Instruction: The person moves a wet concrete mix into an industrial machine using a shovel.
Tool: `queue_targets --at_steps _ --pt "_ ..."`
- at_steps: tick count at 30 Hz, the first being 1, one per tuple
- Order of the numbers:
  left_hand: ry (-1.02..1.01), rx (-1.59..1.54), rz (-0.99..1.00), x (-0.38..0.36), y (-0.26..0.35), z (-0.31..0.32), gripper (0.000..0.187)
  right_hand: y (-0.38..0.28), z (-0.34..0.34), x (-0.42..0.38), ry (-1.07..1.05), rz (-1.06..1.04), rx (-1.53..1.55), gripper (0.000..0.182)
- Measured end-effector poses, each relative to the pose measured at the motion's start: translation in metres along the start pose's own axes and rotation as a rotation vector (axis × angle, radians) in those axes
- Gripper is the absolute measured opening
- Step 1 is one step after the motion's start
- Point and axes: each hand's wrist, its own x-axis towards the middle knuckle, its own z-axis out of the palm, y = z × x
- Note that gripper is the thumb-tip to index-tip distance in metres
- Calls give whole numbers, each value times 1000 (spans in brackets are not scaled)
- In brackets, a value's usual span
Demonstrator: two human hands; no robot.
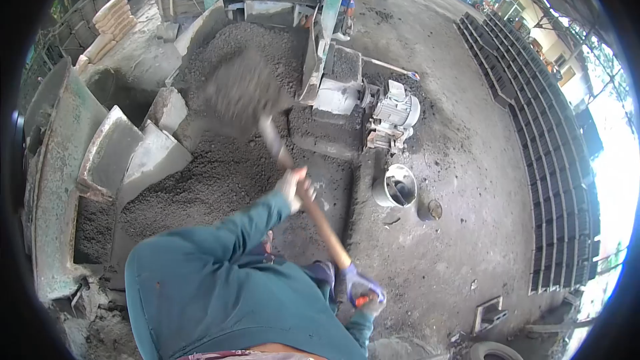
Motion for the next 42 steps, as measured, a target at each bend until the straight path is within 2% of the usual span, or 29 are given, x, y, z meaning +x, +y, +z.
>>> queue_targets --at_steps 1,2,3,4,5,7,9,12,13,14,15,16,17,18,20,22,25,28,29,30,32,34,36,40,42 --pt "-151 48 32 15 31 28 25 -30 51 -12 63 6 -9 23" --pt "-370 106 31 14 66 63 23 -54 88 -15 -71 -131 42 28" --pt "-463 98 20 17 96 98 23 -78 118 -18 -206 -264 87 33" --pt "-442 56 26 31 122 129 23 -105 155 -25 -177 -356 41 41" --pt "-619 73 58 51 149 153 24 -132 191 -32 -150 -450 -5 49" --pt "-596 109 100 59 195 196 23 -177 253 -48 -104 -629 -209 58" --pt "-636 109 148 92 236 210 22 -233 317 -88 -185 -935 -327 45" --pt "-631 46 152 126 274 176 21 -264 371 -103 -557 -1480 -535 20" --pt "-489 112 143 119 278 156 28 -259 383 -105 -616 -1531 -595 23" --pt "-472 90 198 133 281 130 33 -249 393 -107 -676 -1577 -657 27" --pt "-319 379 172 91 296 112 40 -236 396 -110 -687 -1477 -674 31" --pt "66 465 382 121 311 87 50 -232 396 -105 -695 -1456 -705 31" --pt "284 702 617 162 342 49 57 -230 393 -99 -710 -1432 -734 32" --pt "710 947 763 105 347 49 64 -228 387 -96 -722 -1397 -768 32" --pt "1025 1292 824 111 381 33 69 -231 386 -88 -738 -1377 -833 35" --pt "1002 1644 687 117 407 31 70 -224 385 -82 -743 -1366 -866 37" --pt "1094 1766 672 128 421 37 65 -230 387 -83 -763 -1298 -882 33" --pt "1108 1861 780 120 413 40 57 -228 384 -79 -724 -1287 -845 28" --pt "1042 1958 966 134 418 24 54 -229 381 -78 -724 -1273 -839 26" --pt "1026 1992 995 137 419 19 54 -234 378 -79 -738 -1250 -866 25" --pt "932 1945 1018 149 423 12 53 -238 374 -77 -753 -1275 -822 26" --pt "1030 1880 1042 142 412 21 53 -231 369 -75 -722 -1263 -847 25" --pt "1032 1909 814 154 424 21 59 -230 365 -73 -711 -1284 -865 22" --pt "968 1893 789 157 419 17 58 -221 362 -71 -752 -1188 -933 21" --pt "1014 1740 1044 203 440 -16 46 -217 361 -70 -743 -1198 -918 19"
